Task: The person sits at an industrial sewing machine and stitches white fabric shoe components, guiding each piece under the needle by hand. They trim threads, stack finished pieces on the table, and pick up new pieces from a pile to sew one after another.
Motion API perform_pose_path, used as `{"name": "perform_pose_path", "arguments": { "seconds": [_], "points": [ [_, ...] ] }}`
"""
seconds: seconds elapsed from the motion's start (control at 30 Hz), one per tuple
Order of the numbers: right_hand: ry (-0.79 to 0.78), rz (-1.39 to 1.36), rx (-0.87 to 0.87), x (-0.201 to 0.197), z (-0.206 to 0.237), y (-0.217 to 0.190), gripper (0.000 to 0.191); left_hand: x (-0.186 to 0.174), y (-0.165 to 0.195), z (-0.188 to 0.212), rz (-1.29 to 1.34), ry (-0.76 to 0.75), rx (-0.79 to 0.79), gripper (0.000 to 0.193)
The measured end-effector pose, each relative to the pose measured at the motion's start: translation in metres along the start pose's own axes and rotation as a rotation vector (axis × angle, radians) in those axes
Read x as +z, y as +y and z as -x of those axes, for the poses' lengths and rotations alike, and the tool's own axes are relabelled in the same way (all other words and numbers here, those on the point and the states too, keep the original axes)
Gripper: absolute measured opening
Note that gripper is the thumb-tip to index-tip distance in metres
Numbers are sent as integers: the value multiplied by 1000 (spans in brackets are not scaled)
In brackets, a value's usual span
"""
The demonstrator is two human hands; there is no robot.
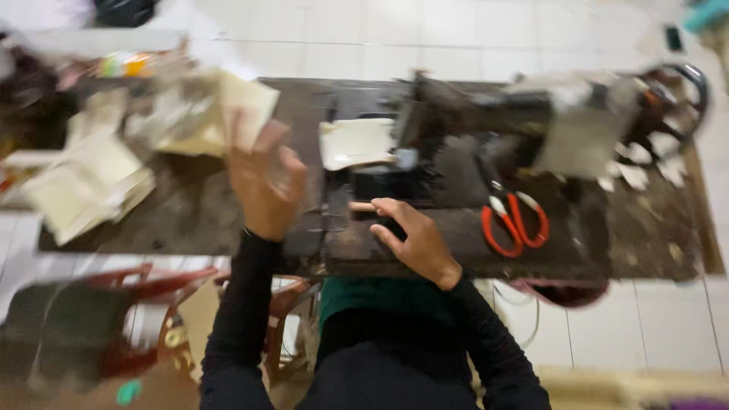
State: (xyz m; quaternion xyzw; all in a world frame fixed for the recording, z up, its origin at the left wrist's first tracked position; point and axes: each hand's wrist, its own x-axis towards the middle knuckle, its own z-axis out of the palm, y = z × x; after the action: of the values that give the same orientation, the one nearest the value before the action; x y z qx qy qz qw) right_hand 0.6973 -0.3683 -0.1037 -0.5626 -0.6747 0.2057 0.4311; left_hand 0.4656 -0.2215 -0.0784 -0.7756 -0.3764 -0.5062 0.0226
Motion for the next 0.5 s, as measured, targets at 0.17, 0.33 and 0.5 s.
{"name": "perform_pose_path", "arguments": {
  "seconds": [0.17, 0.33, 0.5],
  "points": [
    [428, 104, 155, -85, 64, 11, 23, 77, 149, 6, 550, -445, 229, 21],
    [1130, -193, 146, -201, 132, 61, 9, 133, 230, 19, 716, -647, 330, 22],
    [882, 458, 367, -323, 141, 166, 22, 171, 271, 31, 703, -673, 358, 19]
  ]
}}
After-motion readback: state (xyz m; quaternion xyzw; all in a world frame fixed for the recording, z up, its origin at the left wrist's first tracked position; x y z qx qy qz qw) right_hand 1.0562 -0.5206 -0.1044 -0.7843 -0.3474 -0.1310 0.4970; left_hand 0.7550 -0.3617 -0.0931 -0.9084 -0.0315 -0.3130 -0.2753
